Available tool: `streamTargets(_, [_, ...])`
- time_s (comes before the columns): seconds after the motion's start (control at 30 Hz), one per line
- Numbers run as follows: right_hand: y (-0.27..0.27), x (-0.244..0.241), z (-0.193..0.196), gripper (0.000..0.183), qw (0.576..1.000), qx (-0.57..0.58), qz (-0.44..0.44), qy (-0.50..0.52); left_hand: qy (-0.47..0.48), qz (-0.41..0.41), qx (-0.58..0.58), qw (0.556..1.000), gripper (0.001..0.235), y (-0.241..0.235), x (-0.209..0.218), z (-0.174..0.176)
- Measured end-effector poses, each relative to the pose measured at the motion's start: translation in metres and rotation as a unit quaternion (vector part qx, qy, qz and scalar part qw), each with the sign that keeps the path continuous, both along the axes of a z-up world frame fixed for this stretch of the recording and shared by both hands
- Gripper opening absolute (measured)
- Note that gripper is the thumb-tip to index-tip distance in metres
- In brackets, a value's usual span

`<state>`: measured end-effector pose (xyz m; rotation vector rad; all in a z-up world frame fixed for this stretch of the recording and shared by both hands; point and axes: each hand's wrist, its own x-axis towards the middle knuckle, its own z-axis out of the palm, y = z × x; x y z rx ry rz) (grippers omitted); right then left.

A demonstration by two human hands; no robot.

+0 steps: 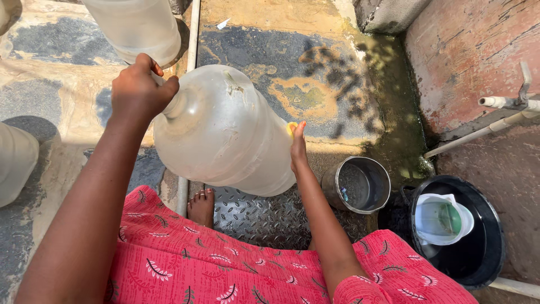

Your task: The person uses a sponge to scrub the exterior of several large plastic water jugs.

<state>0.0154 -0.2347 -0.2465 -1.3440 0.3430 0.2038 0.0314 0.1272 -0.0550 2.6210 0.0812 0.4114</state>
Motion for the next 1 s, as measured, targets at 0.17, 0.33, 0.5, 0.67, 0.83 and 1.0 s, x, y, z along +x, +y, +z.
streamTargets(0.17, [0.041, -0.021, 0.063, 0.089, 0.969, 0.040, 0.075, -0.231, -0.042, 0.018, 0.012, 0.999, 0.051, -0.017, 0.013, -0.009])
streamTargets(0.33, [0.033, -0.019, -0.006, 0.069, 0.938, -0.194, -0.038, -0.285, -0.001, 0.049, 0.015, 0.999, 0.060, -0.014, 0.022, -0.012])
streamTargets(0.5, [-0.032, 0.000, -0.088, 0.081, 0.985, -0.143, -0.098, -0.017, -0.088, -0.076, 0.015, 0.993, 0.070, -0.010, 0.016, 0.000])
streamTargets(0.67, [-0.022, 0.036, -0.031, 0.104, 0.998, 0.000, -0.039, 0.049, -0.121, -0.225, -0.029, 0.966, 0.069, -0.009, 0.004, 0.012])
streamTargets(0.83, [0.051, -0.004, 0.072, 0.104, 0.977, -0.003, 0.073, -0.198, -0.017, -0.120, 0.002, 0.993, 0.048, -0.011, 0.009, 0.011])
streamTargets(1.0, [0.094, -0.065, 0.052, 0.084, 0.870, -0.321, -0.027, -0.373, 0.020, -0.033, 0.007, 0.999, 0.051, -0.011, 0.021, 0.002])
